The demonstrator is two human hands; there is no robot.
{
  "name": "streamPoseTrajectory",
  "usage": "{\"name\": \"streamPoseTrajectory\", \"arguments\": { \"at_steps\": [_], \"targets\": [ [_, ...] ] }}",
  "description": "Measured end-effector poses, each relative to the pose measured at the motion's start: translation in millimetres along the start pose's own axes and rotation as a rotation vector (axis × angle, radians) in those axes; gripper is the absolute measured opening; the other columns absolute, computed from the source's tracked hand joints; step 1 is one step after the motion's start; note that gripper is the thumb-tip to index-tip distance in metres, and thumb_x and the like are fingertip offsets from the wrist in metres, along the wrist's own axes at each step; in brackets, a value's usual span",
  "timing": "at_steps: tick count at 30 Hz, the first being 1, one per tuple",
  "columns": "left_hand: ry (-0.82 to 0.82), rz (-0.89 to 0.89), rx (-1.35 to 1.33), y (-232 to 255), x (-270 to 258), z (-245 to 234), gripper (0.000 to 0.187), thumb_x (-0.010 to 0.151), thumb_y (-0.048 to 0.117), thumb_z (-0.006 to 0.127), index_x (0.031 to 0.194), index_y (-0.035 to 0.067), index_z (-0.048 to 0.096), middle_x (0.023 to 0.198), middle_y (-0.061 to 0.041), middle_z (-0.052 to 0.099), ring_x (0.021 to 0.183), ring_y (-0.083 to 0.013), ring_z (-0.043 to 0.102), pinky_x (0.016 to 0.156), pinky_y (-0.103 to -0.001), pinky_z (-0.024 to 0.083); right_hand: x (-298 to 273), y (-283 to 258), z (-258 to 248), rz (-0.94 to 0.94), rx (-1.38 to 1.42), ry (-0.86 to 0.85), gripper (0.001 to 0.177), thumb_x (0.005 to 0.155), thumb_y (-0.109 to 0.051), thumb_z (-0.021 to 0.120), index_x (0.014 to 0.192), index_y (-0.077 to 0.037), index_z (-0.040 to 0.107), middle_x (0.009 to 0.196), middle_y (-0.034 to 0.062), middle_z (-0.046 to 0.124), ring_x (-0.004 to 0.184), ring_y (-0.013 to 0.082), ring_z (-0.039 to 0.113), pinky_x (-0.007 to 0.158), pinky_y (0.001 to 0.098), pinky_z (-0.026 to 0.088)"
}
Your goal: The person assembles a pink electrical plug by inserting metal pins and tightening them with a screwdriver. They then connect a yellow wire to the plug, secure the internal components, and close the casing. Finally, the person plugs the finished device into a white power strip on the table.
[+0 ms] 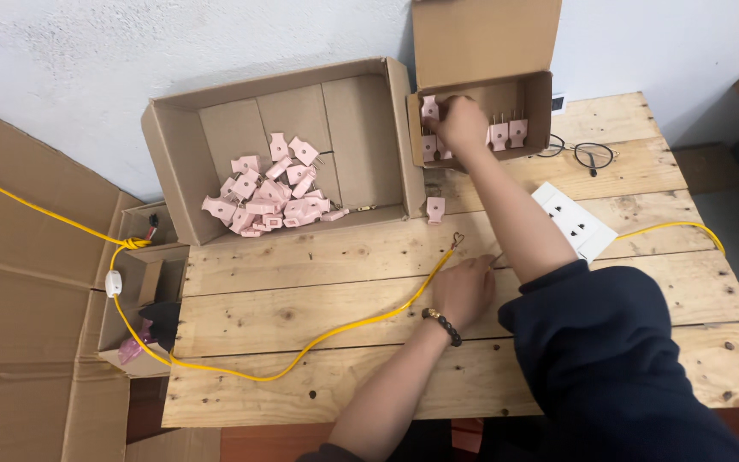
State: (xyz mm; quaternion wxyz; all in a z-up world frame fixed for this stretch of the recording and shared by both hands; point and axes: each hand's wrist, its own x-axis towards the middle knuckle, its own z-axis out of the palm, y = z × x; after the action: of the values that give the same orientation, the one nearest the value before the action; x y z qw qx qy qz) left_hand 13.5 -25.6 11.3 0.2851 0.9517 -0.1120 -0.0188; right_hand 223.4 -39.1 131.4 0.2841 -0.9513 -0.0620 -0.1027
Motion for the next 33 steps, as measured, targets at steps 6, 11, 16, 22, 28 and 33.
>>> {"name": "streamPoseTrajectory", "arguments": {
  "at_steps": [6,11,16,22,28,33],
  "targets": [
    [0.16,0.032,0.06,5,1,0,0.034,0.097,0.035,0.051,0.124,0.023,0.069,0.095,-0.008,0.074,0.083,-0.0356,0.077,0.069,-0.05,0.06,-1,-10,10,0.088,0.099,0.128,0.036,0.077,-0.036,0.091,0.107,-0.018,0.083,0.094,0.0116,0.068,0.091,0.0432,0.075,0.081,0.0533,0.062],
    [0.136,0.04,0.047,1,0,1,0.033,0.098,0.033,0.051,0.125,0.023,0.068,0.096,-0.007,0.074,0.084,-0.0339,0.077,0.07,-0.048,0.061,1,0,1,0.093,0.315,0.091,0.029,0.075,-0.023,0.092,0.099,-0.014,0.08,0.09,0.0089,0.078,0.097,0.034,0.076,0.083,0.0438,0.06],
    [0.058,0.005,0.038,5,2,-3,0.035,0.099,0.035,0.05,0.128,0.023,0.067,0.098,-0.005,0.075,0.088,-0.0336,0.078,0.073,-0.048,0.062,-4,19,-9,0.052,0.524,0.084,0.029,0.08,-0.023,0.09,0.104,-0.013,0.078,0.094,0.0123,0.079,0.091,0.0257,0.078,0.077,0.0351,0.061],
    [0.035,-0.002,0.015,4,2,-2,0.036,0.1,0.036,0.048,0.129,0.023,0.065,0.101,-0.006,0.074,0.091,-0.0355,0.077,0.076,-0.05,0.062,-3,17,-7,-0.039,0.625,0.038,0.03,0.086,-0.02,0.088,0.111,-0.01,0.076,0.105,0.0153,0.078,0.098,0.0245,0.077,0.083,0.0358,0.061],
    [0.036,0.017,0.03,5,1,-8,0.034,0.101,0.036,0.049,0.127,0.021,0.066,0.101,-0.007,0.074,0.092,-0.0346,0.078,0.078,-0.049,0.062,0,8,8,-0.046,0.51,0.02,0.027,0.085,-0.023,0.086,0.11,-0.019,0.078,0.102,0.0067,0.079,0.095,0.0214,0.077,0.081,0.033,0.061],
    [0.041,0.006,0.022,10,0,-16,0.036,0.101,0.036,0.048,0.127,0.02,0.067,0.102,-0.005,0.074,0.091,-0.0338,0.077,0.077,-0.048,0.062,-4,5,10,-0.133,0.205,0.181,0.028,0.086,-0.027,0.085,0.111,-0.016,0.08,0.104,0.01,0.066,0.092,0.0383,0.074,0.08,0.0464,0.062]
  ]
}}
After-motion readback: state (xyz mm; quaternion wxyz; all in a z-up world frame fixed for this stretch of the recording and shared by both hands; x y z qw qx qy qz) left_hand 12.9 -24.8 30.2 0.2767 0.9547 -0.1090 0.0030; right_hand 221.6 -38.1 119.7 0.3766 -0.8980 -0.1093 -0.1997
